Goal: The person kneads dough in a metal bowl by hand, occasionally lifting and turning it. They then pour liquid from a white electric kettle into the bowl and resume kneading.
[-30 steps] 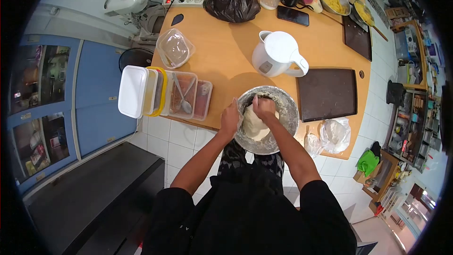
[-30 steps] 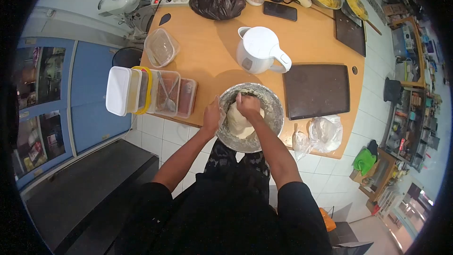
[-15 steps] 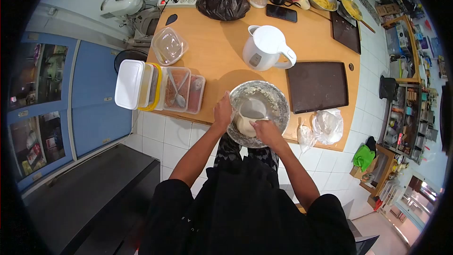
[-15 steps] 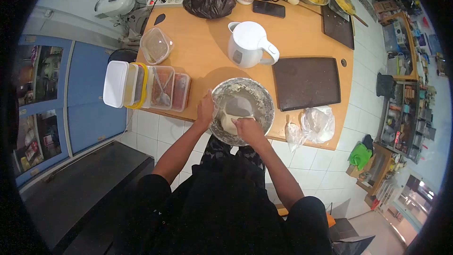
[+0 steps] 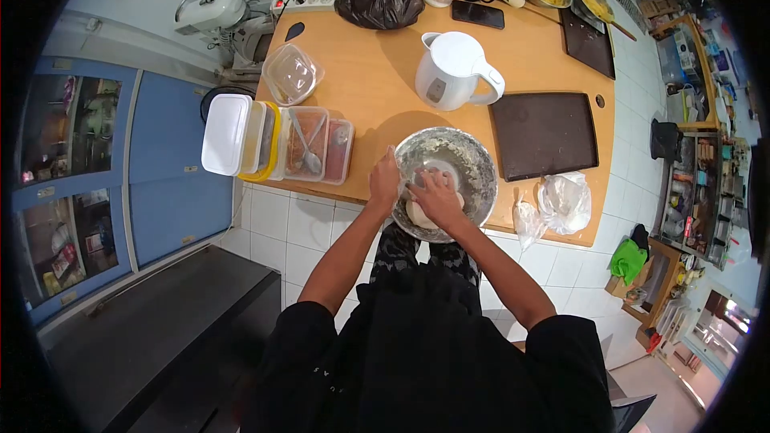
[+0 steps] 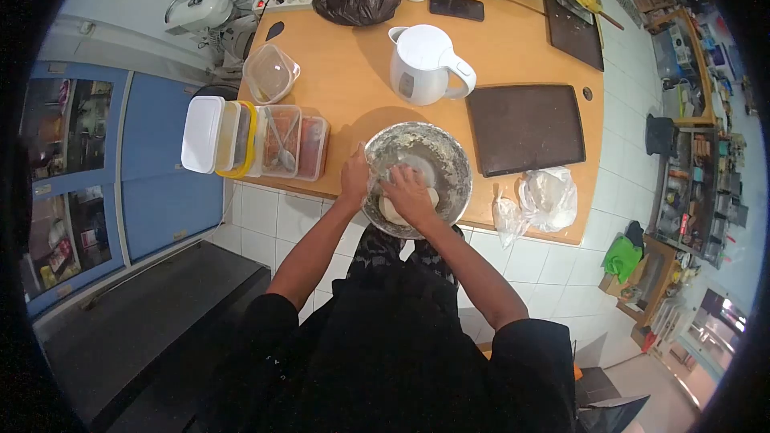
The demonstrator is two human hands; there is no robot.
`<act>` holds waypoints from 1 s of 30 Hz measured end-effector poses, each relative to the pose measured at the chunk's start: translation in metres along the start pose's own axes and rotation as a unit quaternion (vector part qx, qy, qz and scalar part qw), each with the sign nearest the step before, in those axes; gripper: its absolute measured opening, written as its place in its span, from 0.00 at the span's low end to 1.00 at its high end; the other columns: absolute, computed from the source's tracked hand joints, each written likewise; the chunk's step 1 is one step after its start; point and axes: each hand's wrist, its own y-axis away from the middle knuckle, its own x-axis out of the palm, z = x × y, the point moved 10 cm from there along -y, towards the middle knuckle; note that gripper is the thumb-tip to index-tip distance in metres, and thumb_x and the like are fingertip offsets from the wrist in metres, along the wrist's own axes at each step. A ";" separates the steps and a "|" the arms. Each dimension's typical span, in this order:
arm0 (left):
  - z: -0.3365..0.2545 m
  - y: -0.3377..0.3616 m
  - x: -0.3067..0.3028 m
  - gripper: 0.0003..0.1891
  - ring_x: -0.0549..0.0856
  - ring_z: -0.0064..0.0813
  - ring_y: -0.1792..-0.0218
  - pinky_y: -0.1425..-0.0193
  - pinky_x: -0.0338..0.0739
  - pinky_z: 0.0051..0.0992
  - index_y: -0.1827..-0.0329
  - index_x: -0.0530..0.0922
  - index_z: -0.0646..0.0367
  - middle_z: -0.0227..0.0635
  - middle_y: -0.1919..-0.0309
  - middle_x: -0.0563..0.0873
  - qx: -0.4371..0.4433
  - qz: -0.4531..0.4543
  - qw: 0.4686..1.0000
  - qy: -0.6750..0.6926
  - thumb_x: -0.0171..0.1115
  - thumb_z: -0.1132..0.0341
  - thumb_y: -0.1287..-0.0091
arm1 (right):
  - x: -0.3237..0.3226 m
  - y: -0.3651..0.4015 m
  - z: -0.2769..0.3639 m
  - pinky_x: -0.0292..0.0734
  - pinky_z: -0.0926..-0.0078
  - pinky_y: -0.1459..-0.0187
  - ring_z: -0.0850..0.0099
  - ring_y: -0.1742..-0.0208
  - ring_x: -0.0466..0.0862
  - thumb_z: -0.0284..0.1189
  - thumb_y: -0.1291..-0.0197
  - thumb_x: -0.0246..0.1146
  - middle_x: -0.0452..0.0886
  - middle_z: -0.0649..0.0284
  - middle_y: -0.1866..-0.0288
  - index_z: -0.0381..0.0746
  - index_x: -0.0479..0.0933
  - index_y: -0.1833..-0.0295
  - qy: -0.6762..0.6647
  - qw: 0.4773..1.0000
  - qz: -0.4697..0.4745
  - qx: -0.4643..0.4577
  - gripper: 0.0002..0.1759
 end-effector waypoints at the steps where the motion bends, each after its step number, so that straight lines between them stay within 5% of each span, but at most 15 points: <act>1: -0.003 0.000 -0.003 0.21 0.86 0.53 0.64 0.64 0.80 0.43 0.40 0.72 0.69 0.55 0.65 0.85 -0.001 0.006 1.000 0.000 0.57 0.76 0.38 | 0.027 0.008 -0.012 0.71 0.49 0.44 0.49 0.45 0.78 0.31 0.37 0.58 0.78 0.51 0.48 0.42 0.76 0.42 -0.101 0.992 0.051 0.052 0.17; 3: -0.005 0.000 -0.005 0.21 0.86 0.53 0.64 0.64 0.80 0.43 0.40 0.72 0.69 0.55 0.65 0.85 -0.005 0.019 1.000 -0.002 0.57 0.77 0.38 | 0.076 0.023 -0.023 0.68 0.49 0.40 0.51 0.41 0.76 0.34 0.36 0.56 0.77 0.51 0.48 0.40 0.75 0.42 -0.299 0.930 0.149 0.152 0.18; 6: -0.003 -0.001 0.001 0.22 0.86 0.53 0.65 0.65 0.80 0.44 0.40 0.72 0.69 0.55 0.66 0.85 0.001 0.018 0.999 -0.028 0.58 0.77 0.38 | 0.075 0.024 -0.026 0.67 0.50 0.41 0.54 0.39 0.73 0.40 0.37 0.55 0.76 0.52 0.46 0.39 0.78 0.46 -0.220 0.929 0.193 0.228 0.20; 9: -0.001 0.001 0.001 0.22 0.86 0.53 0.66 0.66 0.80 0.44 0.39 0.71 0.69 0.55 0.67 0.84 0.049 -0.036 0.998 -0.023 0.58 0.77 0.39 | 0.068 0.018 0.003 0.66 0.51 0.43 0.58 0.39 0.71 0.45 0.39 0.57 0.75 0.53 0.47 0.38 0.81 0.54 -0.027 0.935 0.325 0.143 0.22; 12: 0.010 0.002 0.011 0.15 0.86 0.52 0.63 0.63 0.81 0.44 0.42 0.72 0.66 0.55 0.62 0.85 -0.010 0.045 0.998 -0.048 0.49 0.71 0.29 | 0.042 0.018 0.001 0.69 0.48 0.46 0.55 0.46 0.76 0.47 0.40 0.59 0.75 0.52 0.50 0.38 0.82 0.58 -0.057 0.970 0.194 0.138 0.22; 21: 0.002 -0.005 0.012 0.17 0.86 0.53 0.64 0.62 0.81 0.45 0.41 0.71 0.67 0.56 0.63 0.85 0.048 0.036 0.998 -0.009 0.50 0.71 0.30 | 0.010 0.030 -0.036 0.73 0.56 0.49 0.57 0.50 0.79 0.44 0.42 0.65 0.76 0.57 0.54 0.40 0.75 0.65 -0.146 0.987 -0.002 0.063 0.17; 24: -0.010 -0.011 0.017 0.19 0.86 0.54 0.63 0.61 0.80 0.45 0.39 0.70 0.67 0.58 0.63 0.84 0.078 0.061 0.995 0.003 0.51 0.71 0.32 | 0.044 0.037 -0.055 0.78 0.61 0.55 0.59 0.58 0.83 0.43 0.40 0.64 0.80 0.61 0.58 0.41 0.76 0.64 -0.160 0.977 0.090 0.110 0.16; 27: -0.011 -0.016 0.021 0.21 0.86 0.54 0.63 0.60 0.80 0.45 0.38 0.70 0.67 0.58 0.63 0.84 0.055 0.093 0.994 0.006 0.53 0.73 0.34 | 0.040 0.027 -0.064 0.80 0.63 0.61 0.61 0.63 0.84 0.43 0.41 0.64 0.81 0.63 0.62 0.42 0.76 0.65 -0.143 0.987 -0.020 0.075 0.15; 30: -0.013 -0.017 0.018 0.20 0.85 0.54 0.64 0.60 0.80 0.45 0.39 0.71 0.66 0.57 0.65 0.84 0.031 0.108 0.994 0.007 0.53 0.74 0.35 | 0.051 0.009 -0.069 0.78 0.65 0.71 0.64 0.71 0.83 0.42 0.42 0.66 0.76 0.64 0.75 0.45 0.76 0.68 -0.073 0.994 -0.067 0.045 0.13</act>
